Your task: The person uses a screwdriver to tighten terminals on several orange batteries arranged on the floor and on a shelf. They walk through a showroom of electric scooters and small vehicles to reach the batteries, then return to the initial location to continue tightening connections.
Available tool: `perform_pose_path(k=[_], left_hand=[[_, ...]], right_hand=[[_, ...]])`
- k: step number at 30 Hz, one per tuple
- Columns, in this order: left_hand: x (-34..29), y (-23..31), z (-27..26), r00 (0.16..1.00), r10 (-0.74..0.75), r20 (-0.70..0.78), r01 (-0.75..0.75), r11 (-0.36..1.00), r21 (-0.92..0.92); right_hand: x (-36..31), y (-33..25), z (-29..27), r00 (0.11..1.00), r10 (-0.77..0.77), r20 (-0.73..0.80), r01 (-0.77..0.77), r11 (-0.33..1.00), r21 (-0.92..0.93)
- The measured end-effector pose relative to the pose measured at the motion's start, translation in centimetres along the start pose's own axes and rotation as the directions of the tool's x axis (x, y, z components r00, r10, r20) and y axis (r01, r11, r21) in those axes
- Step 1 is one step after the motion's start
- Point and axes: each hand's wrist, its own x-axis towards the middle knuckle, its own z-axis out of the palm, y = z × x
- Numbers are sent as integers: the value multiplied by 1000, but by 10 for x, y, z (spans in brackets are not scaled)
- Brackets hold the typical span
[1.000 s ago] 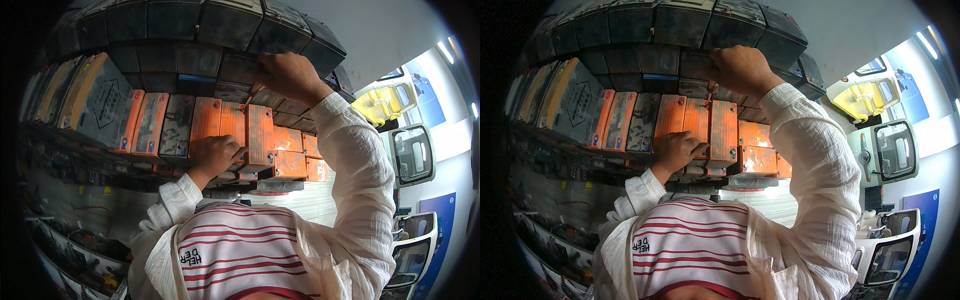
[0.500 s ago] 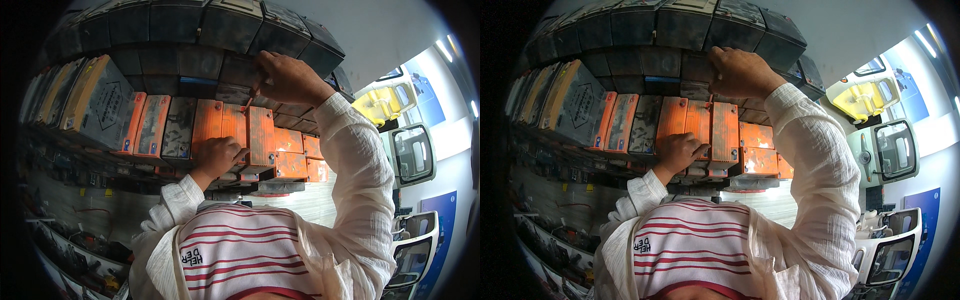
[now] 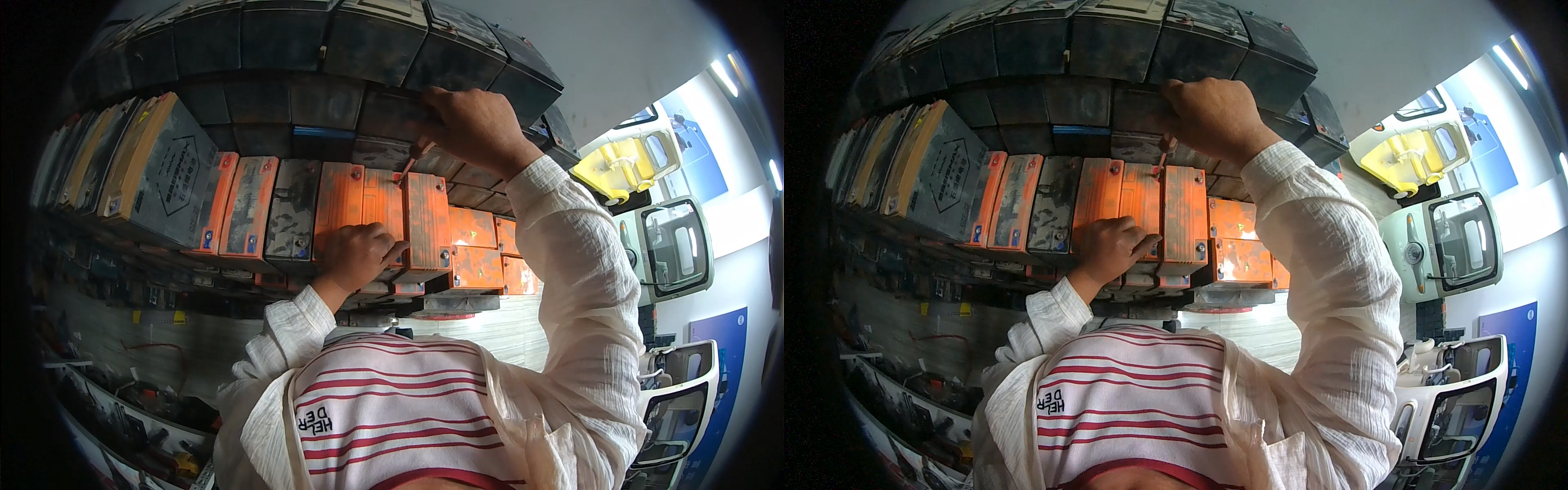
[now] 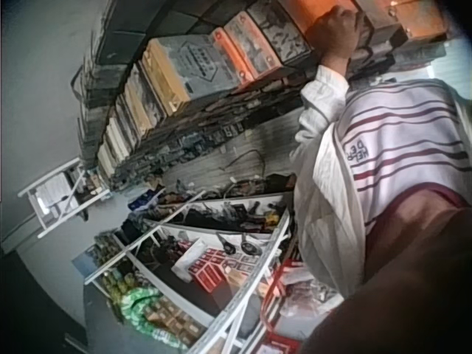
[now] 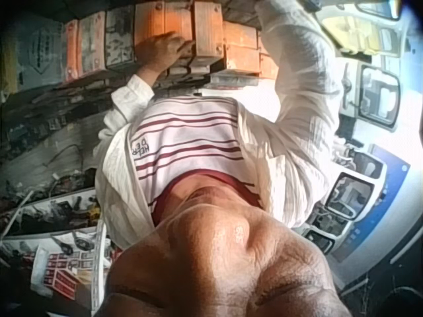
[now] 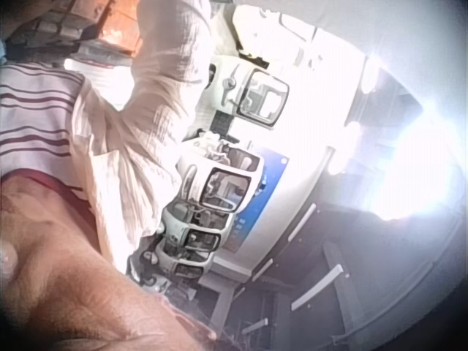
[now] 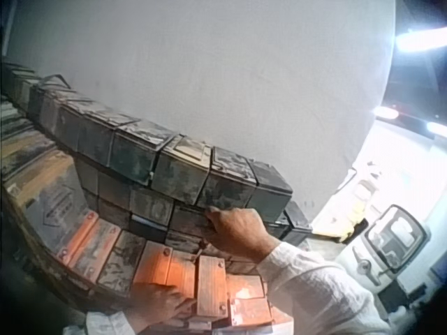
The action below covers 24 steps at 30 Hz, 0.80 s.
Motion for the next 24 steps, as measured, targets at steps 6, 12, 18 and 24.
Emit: perform_pose_path(k=[6, 12, 18, 24], left_hand=[[0, 0, 2, 1000, 19, -9, -19, 1000, -9], [1, 1, 0, 1000, 13, -11, -13, 1000, -13], [-1, -1, 2, 999, 9, -31, -10, 999, -33], [1, 2, 0, 1000, 18, -12, -18, 999, -27]], right_hand=[[-3, 15, 17, 969, -139, -203, 153, 987, 54], [-3, 8, 5, 992, -98, -77, 105, 990, 95], [-3, -2, -4, 999, -44, -21, 45, 998, 50], [-6, 14, 11, 980, -149, -133, 159, 985, 69]])
